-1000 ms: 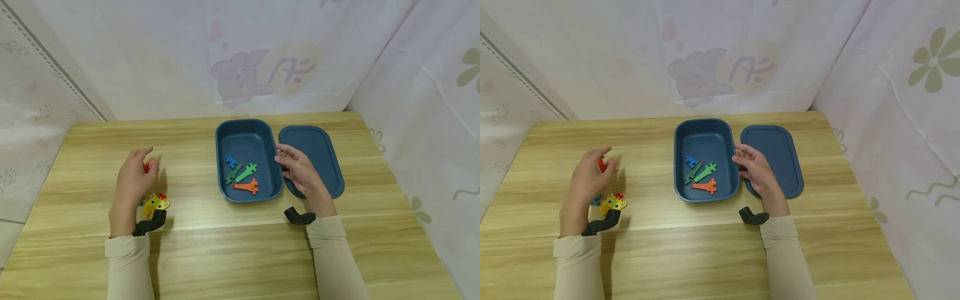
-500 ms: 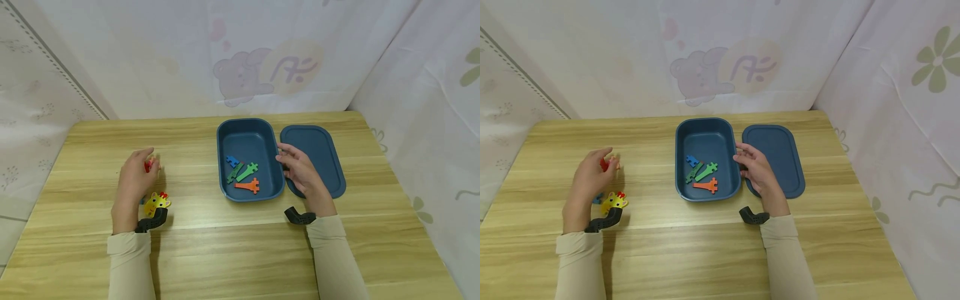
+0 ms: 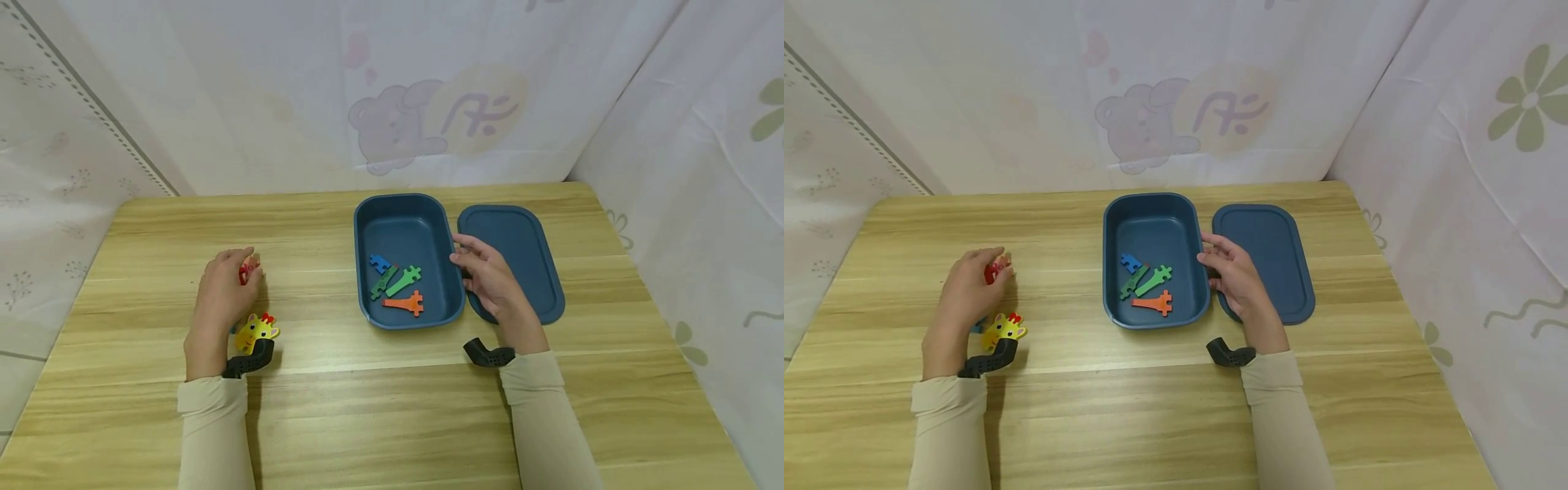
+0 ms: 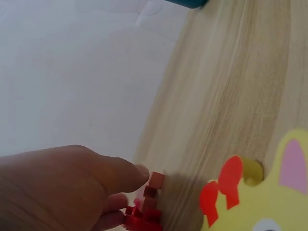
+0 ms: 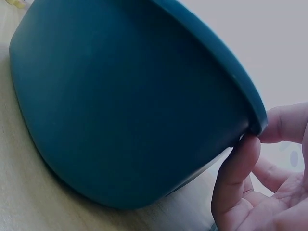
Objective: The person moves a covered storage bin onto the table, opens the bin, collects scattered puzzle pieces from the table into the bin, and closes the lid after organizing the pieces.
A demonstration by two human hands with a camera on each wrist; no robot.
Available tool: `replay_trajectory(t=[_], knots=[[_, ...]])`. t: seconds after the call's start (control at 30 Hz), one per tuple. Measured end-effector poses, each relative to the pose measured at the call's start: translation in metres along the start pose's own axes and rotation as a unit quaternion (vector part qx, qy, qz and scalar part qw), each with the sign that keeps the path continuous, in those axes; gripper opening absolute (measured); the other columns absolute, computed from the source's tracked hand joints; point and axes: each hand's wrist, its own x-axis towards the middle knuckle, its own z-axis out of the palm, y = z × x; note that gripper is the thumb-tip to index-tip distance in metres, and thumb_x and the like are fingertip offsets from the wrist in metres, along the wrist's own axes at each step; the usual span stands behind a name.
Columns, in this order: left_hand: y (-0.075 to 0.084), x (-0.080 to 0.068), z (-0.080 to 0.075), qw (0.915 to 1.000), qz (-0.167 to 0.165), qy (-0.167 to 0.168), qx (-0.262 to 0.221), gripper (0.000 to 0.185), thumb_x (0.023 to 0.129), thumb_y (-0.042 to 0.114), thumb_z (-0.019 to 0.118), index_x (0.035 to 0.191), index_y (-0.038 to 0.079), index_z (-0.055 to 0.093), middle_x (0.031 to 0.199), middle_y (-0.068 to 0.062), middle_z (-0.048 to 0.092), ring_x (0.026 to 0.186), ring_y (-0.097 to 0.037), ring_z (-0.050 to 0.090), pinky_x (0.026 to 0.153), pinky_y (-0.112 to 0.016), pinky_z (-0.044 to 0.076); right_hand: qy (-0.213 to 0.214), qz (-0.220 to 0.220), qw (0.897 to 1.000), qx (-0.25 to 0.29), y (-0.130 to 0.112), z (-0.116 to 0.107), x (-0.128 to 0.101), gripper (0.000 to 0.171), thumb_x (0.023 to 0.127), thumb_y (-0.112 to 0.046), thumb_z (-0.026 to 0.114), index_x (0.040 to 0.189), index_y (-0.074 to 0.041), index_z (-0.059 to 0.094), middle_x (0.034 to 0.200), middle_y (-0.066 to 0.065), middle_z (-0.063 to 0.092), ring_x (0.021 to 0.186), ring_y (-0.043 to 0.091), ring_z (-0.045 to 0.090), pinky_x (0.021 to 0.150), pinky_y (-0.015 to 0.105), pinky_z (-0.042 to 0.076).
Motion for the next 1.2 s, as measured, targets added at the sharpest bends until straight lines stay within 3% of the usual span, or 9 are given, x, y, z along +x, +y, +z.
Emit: replay_trajectory(t=[0.27,0.5,0.77,0.97,1.2], knots=[[-0.0003,0.0,0.0025,0.9999,0.002,0.011,0.0,0.044,0.103,0.01,0.063,0.143,-0.009,0.059,0.147,-0.037,0.051,0.138,-0.058,0.044,0.118,-0.071,0.037,-0.003,0.0,1.0,-0.007,-0.0003,0.0001,0.0003,0.061,0.109,-0.016,0.055,0.166,-0.009,0.033,0.121,-0.007,0.052,0.094,0.007,0.054,0.072,0.022,0.048],[0.0004,-0.0005,0.0032,0.9998,0.018,0.007,0.001,0.034,0.099,0.008,0.066,0.13,-0.005,0.069,0.144,-0.033,0.057,0.135,-0.056,0.049,0.112,-0.073,0.034,-0.004,-0.003,1.0,-0.005,0.0004,0.0002,0.0008,0.06,0.109,-0.015,0.054,0.165,-0.009,0.033,0.121,-0.007,0.053,0.093,0.006,0.055,0.072,0.022,0.05],[0.0028,0.0005,0.005,0.9996,0.022,-0.015,0.005,0.036,0.1,0.008,0.067,0.133,-0.006,0.066,0.147,-0.034,0.055,0.138,-0.055,0.049,0.115,-0.075,0.033,-0.006,-0.005,1.0,-0.006,0.0016,-0.0008,0.0009,0.061,0.11,-0.016,0.053,0.166,-0.009,0.031,0.127,-0.006,0.053,0.093,0.006,0.055,0.073,0.022,0.051],[0.0043,0.0008,0.0045,0.9993,0.011,-0.027,0.024,0.036,0.102,0.01,0.065,0.135,-0.003,0.065,0.148,-0.034,0.056,0.136,-0.058,0.048,0.106,-0.076,0.036,-0.007,-0.004,1.0,-0.008,0.0015,-0.0008,0.0003,0.061,0.11,-0.017,0.055,0.166,-0.01,0.032,0.124,-0.008,0.053,0.093,0.006,0.054,0.073,0.023,0.05],[0.0062,0.0019,0.0046,0.9992,0.017,-0.021,0.03,0.035,0.101,0.008,0.065,0.134,-0.005,0.064,0.145,-0.034,0.058,0.133,-0.059,0.05,0.107,-0.075,0.039,-0.008,-0.007,1.0,-0.009,0.002,-0.0018,0.0006,0.06,0.11,-0.016,0.054,0.166,-0.01,0.032,0.12,-0.008,0.054,0.093,0.006,0.053,0.072,0.023,0.049]])
